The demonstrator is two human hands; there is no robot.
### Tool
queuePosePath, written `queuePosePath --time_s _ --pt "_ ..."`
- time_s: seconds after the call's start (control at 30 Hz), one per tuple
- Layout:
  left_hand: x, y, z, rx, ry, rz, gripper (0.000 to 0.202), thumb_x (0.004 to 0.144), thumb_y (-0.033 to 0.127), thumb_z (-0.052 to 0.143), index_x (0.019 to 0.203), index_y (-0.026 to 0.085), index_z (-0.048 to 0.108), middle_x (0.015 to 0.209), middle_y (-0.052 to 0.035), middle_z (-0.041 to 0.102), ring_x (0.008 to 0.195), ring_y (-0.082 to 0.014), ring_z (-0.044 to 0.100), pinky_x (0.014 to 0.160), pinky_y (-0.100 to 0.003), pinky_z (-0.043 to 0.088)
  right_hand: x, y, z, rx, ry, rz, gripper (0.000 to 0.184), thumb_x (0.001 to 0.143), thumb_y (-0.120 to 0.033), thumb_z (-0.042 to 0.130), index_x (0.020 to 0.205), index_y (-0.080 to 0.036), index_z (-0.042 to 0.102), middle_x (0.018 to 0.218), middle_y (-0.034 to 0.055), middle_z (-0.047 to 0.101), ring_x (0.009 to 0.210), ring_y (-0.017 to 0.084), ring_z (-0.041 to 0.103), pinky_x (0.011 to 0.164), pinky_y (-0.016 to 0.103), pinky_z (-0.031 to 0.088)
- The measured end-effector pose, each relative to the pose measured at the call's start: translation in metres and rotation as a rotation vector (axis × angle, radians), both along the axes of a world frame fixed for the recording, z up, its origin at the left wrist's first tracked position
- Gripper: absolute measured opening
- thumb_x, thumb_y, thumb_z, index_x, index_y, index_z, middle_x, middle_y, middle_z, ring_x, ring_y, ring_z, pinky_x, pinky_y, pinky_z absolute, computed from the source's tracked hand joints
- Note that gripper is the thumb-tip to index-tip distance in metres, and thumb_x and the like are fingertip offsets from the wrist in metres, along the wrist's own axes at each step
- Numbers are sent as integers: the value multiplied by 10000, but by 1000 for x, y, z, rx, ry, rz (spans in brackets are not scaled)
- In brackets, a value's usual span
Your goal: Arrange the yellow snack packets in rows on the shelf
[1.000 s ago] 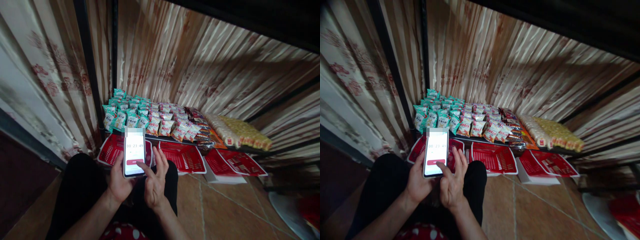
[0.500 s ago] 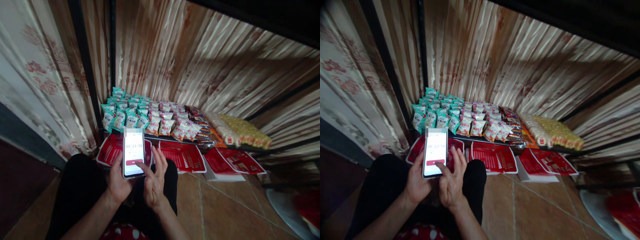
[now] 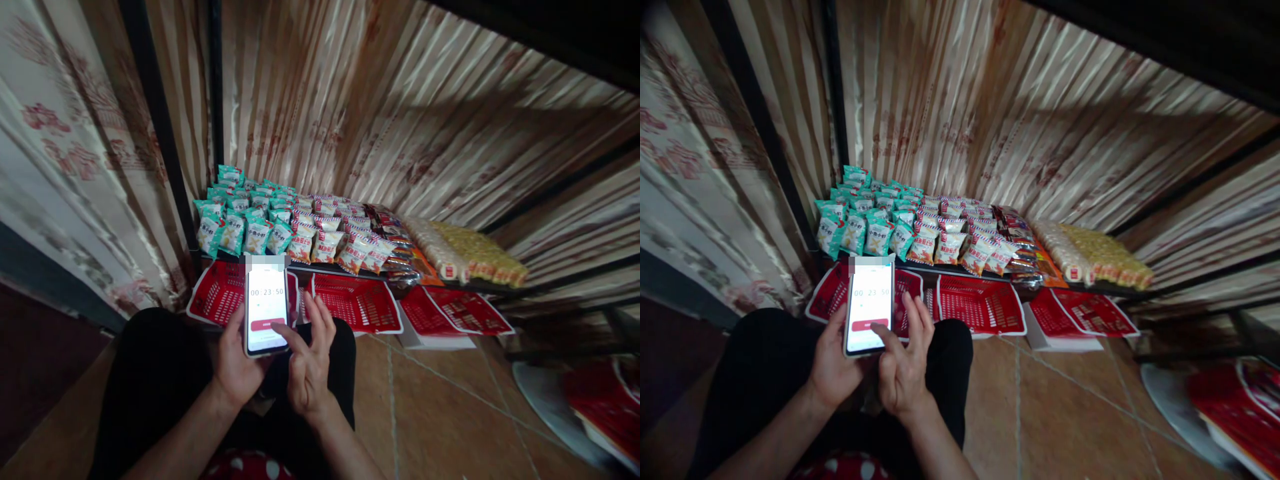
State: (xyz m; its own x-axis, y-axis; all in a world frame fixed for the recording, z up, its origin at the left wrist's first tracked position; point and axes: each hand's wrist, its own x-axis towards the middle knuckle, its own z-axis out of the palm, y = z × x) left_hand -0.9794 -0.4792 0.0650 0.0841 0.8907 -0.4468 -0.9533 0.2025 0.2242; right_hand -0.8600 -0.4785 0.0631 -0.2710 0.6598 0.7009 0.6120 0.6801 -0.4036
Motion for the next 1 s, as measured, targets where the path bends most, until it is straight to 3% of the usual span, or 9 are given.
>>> queuePosePath --time_s 0.17,0.5,1.0 --pt "7 -4 0 -38 -41 -51 412 870 311 437 1230 127 517 913 -90 710 800 -219 668 806 -370 511 7 -7 -1 6 -5 -36 538 941 -400 190 977 -211 692 1441 58 273 1297 330 257 993 567 295" --pt "10 0 -5 31 -97 -111 423 858 336 464 1218 126 535 963 -91 704 873 -231 659 870 -380 486 8 -3 3 31 1 -39 533 941 -389 190 979 -202 688 1452 62 258 1306 334 241 1003 576 275" --pt "-10 35 6 12 -115 -120 413 875 349 423 1180 111 567 884 -94 714 896 -246 653 884 -400 477 -14 33 8 55 23 -42 537 940 -391 194 959 -210 699 1445 54 268 1295 330 262 987 565 313"
